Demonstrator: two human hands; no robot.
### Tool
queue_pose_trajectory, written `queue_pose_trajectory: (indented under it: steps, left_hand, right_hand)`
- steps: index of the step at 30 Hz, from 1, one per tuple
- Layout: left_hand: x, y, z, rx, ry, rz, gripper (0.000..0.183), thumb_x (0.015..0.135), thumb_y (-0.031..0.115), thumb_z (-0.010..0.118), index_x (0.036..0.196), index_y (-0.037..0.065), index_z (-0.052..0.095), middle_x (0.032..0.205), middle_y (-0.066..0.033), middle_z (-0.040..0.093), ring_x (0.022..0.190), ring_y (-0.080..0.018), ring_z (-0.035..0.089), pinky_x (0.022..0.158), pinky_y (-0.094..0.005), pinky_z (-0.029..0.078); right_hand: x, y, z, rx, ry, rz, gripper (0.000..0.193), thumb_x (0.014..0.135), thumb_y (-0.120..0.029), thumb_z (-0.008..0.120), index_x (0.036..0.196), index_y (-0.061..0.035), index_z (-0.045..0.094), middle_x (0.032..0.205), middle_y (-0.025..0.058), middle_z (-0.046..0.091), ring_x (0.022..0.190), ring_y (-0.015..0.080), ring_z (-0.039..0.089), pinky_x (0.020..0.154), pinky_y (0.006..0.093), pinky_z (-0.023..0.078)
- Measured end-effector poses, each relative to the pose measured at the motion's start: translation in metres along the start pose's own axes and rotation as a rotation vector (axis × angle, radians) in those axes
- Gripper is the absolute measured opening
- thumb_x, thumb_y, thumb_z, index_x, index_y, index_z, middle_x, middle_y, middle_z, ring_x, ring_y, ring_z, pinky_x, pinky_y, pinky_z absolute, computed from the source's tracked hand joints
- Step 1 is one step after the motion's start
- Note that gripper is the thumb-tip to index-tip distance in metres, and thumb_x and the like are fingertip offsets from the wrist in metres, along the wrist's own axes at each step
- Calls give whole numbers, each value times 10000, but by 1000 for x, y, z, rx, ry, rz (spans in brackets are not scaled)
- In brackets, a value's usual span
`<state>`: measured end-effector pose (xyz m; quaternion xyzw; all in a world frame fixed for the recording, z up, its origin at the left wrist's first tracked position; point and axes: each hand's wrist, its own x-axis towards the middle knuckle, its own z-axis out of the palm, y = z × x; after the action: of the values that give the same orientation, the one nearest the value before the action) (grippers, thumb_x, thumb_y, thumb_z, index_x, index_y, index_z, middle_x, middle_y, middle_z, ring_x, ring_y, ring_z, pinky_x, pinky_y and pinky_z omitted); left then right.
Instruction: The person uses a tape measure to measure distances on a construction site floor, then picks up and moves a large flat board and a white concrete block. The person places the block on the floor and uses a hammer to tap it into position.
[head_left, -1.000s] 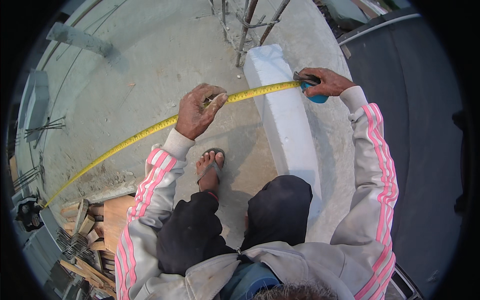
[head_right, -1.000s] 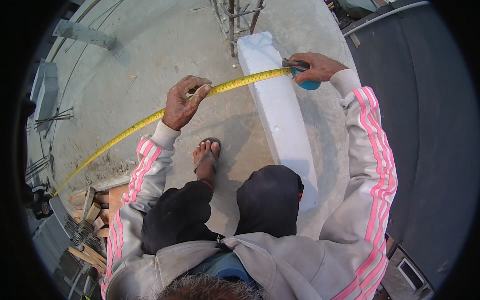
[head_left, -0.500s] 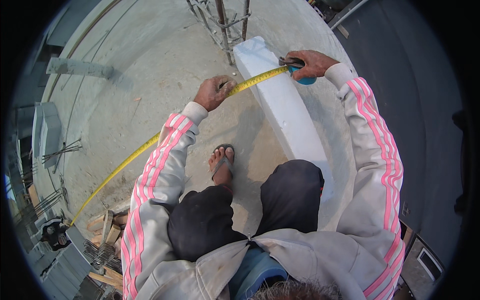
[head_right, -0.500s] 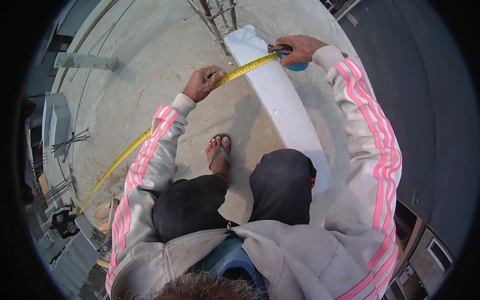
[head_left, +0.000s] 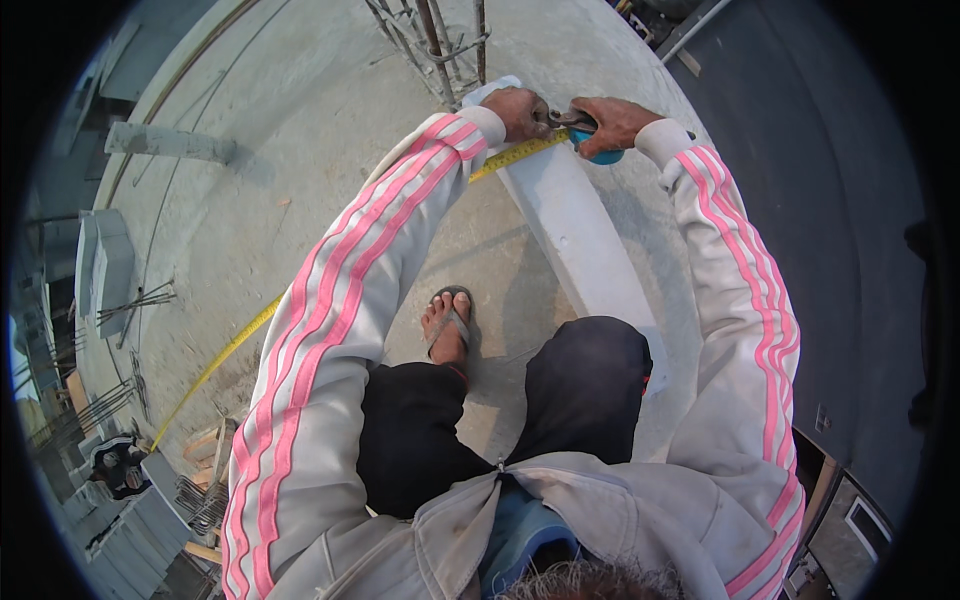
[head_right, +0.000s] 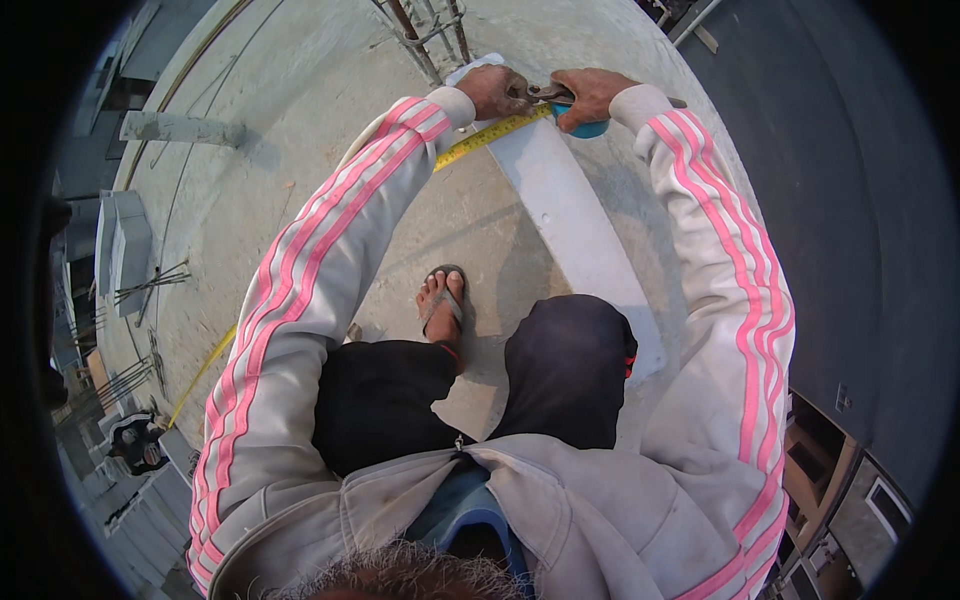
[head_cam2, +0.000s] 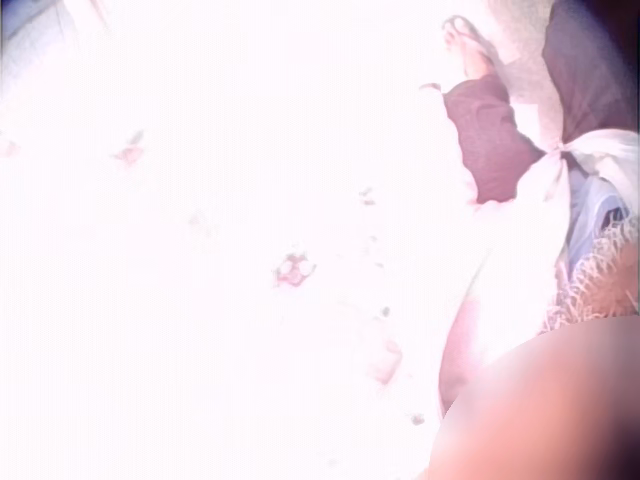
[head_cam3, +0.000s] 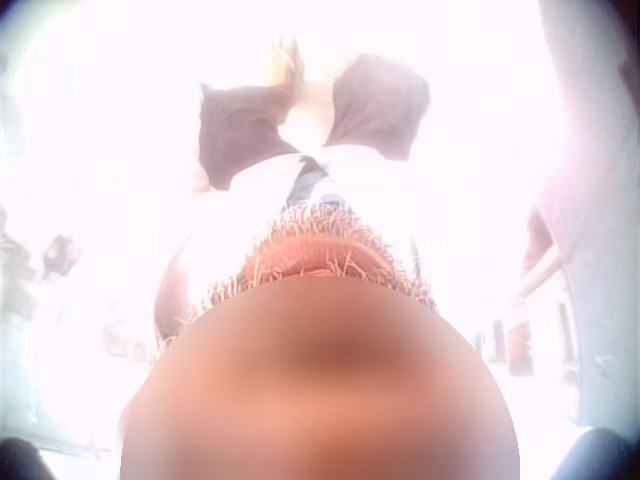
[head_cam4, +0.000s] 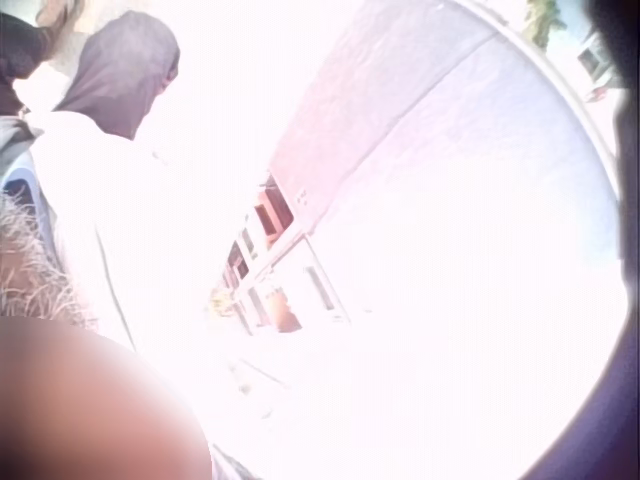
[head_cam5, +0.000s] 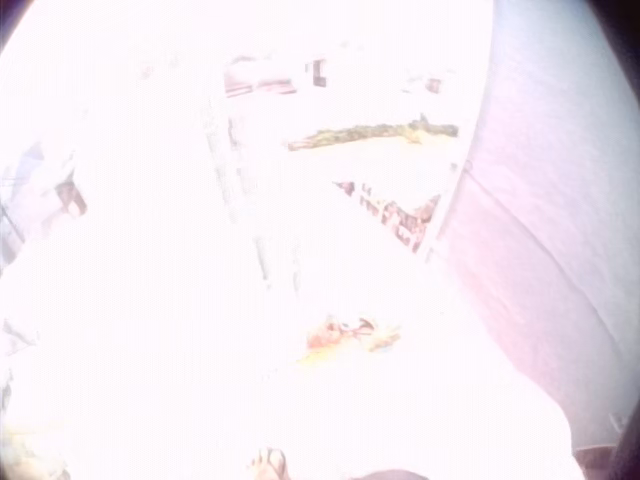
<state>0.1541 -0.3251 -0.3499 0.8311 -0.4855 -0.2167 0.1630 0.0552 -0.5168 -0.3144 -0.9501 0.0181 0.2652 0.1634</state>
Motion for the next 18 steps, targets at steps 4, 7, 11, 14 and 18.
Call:
queue_pose_trajectory:
  steps: [4, 7, 11, 14, 18]
  left_hand:
    - [6, -7, 5, -42, -29, -19, 384, 815, 405, 737, 1032, 89, 763, 897, -158, 731, 825, -323, 687, 780, -421, 526]
    - [9, -8, 5, -25, -40, -19, 394, 822, 398, 728, 1042, 71, 756, 899, -167, 728, 822, -326, 685, 782, -426, 523]
    - [9, -11, 12, -76, -15, -42, 345, 801, 369, 708, 1014, 100, 748, 934, -178, 725, 906, -352, 690, 832, -445, 521]
    - [8, -14, 15, -48, 20, 7, 394, 846, 372, 700, 1101, 73, 730, 940, -171, 730, 852, -341, 685, 795, -435, 519]
    - [9, -15, 15, -13, 7, 55, 355, 856, 345, 687, 1100, 93, 735, 968, -163, 736, 877, -336, 692, 811, -428, 526]
  right_hand:
    - [0, 2, 9, -4, 52, 3, 651, 643, -347, 827, 1225, -153, 609, 1122, 124, 692, 1020, 309, 677, 913, 426, 542]
    - [-5, 1, 5, 6, 41, -33, 656, 665, -359, 803, 1238, -114, 597, 1125, 147, 671, 1039, 327, 657, 930, 437, 525]
    - [-8, 1, 11, -39, 85, -57, 658, 688, -376, 788, 1251, -94, 597, 1129, 162, 656, 1061, 333, 642, 940, 436, 520]
    - [-11, 5, 16, -45, 149, -73, 691, 715, -440, 786, 1281, -95, 590, 1151, 156, 633, 1083, 328, 633, 939, 433, 520]
    - [-13, 5, 21, -89, 270, -50, 742, 708, -593, 815, 1291, -178, 619, 1128, 121, 647, 1079, 302, 656, 933, 419, 541]
